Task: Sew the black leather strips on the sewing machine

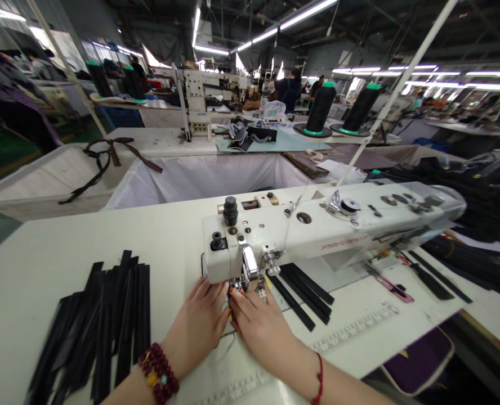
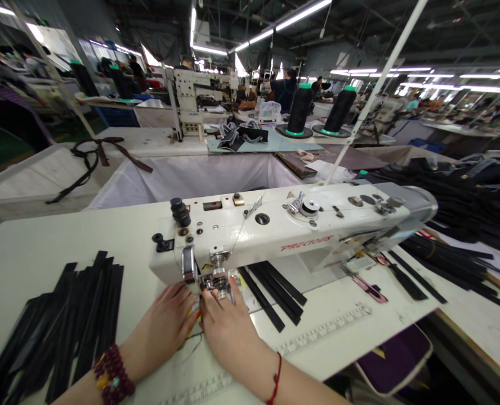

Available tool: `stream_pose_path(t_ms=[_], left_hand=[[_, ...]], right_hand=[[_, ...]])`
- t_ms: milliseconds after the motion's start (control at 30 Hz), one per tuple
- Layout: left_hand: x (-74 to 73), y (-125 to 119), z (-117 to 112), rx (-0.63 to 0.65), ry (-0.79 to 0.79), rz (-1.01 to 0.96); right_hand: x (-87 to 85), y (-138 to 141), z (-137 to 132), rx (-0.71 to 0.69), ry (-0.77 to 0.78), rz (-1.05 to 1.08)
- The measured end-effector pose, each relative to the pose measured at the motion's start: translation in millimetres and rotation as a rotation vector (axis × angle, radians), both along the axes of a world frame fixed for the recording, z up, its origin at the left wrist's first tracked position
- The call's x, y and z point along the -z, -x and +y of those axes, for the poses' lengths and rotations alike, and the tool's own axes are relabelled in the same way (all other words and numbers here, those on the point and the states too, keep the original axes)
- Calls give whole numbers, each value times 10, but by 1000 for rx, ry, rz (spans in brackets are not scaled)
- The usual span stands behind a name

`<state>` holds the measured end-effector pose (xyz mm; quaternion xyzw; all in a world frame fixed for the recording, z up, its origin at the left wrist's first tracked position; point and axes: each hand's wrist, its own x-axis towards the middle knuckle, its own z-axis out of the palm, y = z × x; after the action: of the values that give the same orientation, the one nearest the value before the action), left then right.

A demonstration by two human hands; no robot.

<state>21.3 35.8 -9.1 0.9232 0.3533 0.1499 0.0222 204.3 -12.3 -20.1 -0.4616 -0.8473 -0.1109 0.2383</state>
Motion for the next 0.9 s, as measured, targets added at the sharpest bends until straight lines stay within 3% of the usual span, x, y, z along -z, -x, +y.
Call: stream_pose_path(t_ms=[200,300,400,467,600,767,833,900], left_hand=[[-43,46,-11,-17,4,12],[-131,95,67,-9,33,-46],[-210,79,238,-40,61,-123],[-249,25,360,-24,70,-145],[-319,-4,459,47,87,-130],[-333,450,283,-19,31,62],[-313,636,159,-72,-40,118],[-300,709,18,-61,-83,146]], right_hand=[[-161,-131,-279,17,71,104],[-220,-471,-535,101,56,140],[-186,-855,-687,291,-15,91],[-134,-1011,-698,385,-58,25],[-75,-1043,-584,406,-97,-130],[-112,-1089,-596,452,-152,-103],[-112,-1144,-749,464,-196,-8],[-87,-1160,-989,377,-171,69]])
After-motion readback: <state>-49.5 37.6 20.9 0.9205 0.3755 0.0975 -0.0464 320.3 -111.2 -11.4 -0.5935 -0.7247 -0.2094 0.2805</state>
